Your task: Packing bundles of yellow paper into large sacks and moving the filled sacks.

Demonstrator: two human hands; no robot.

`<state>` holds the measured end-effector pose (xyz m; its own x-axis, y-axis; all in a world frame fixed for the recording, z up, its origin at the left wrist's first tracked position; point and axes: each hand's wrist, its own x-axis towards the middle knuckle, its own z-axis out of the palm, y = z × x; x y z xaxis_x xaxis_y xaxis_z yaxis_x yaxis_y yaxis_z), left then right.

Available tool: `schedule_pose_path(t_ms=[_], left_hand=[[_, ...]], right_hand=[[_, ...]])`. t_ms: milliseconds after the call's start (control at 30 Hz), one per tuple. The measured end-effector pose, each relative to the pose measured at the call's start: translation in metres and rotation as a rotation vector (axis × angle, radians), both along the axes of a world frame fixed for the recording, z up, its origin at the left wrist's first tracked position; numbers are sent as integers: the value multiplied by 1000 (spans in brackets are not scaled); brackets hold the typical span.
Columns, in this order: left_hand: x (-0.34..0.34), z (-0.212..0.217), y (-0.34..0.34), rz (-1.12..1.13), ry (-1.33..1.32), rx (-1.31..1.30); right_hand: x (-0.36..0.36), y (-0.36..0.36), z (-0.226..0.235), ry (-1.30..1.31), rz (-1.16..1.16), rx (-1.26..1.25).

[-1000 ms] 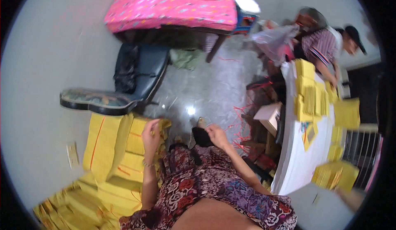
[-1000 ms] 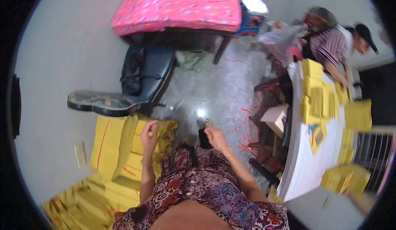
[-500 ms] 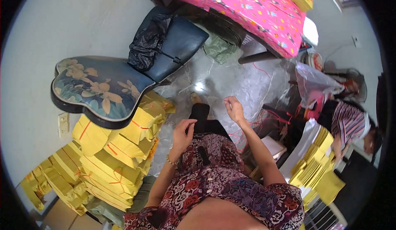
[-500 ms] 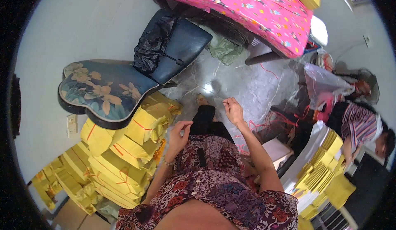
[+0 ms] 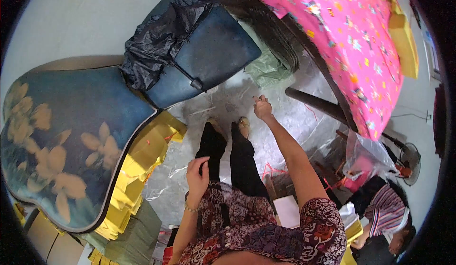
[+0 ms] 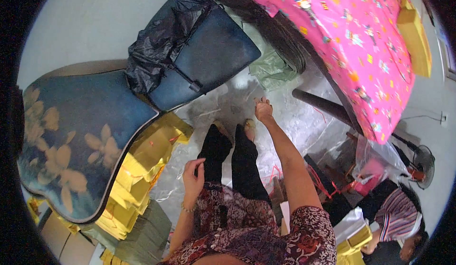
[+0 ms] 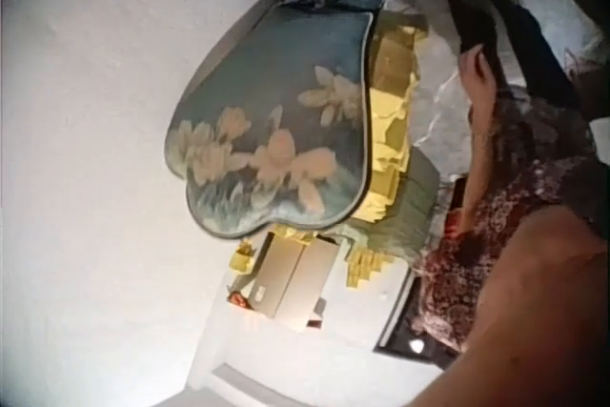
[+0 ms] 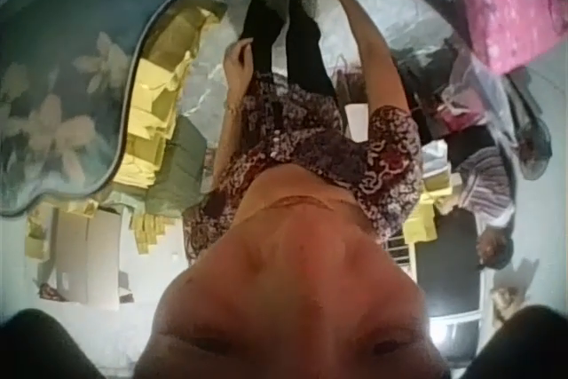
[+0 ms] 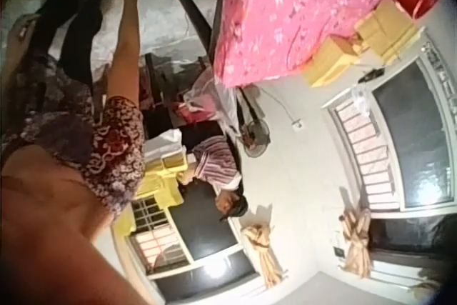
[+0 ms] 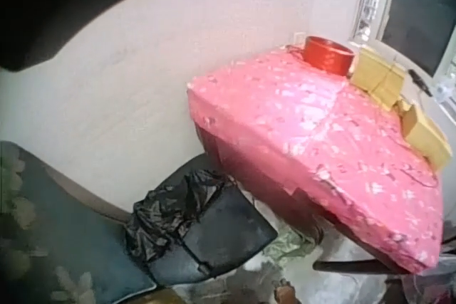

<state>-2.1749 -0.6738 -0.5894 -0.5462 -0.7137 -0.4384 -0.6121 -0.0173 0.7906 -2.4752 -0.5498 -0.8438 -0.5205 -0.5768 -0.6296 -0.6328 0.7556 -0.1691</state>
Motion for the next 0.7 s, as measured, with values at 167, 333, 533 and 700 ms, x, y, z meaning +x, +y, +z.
schedule_pose_path(t_ms=[167,333,533,700], left_hand=[[23,-99,15,-9,-229,-205],[15,-157,10,103,-288,-269],[-23,-188,-3,140,-255,-324],[-41,-173,1,98,-137,-332]], right_hand=[[-33,-33,-102,104,39,73],[-44,-65,-208,152,80,51],[-87,-18,-399,297,243,-111],[-152,-19,-435,-1495,-1226,-1515]])
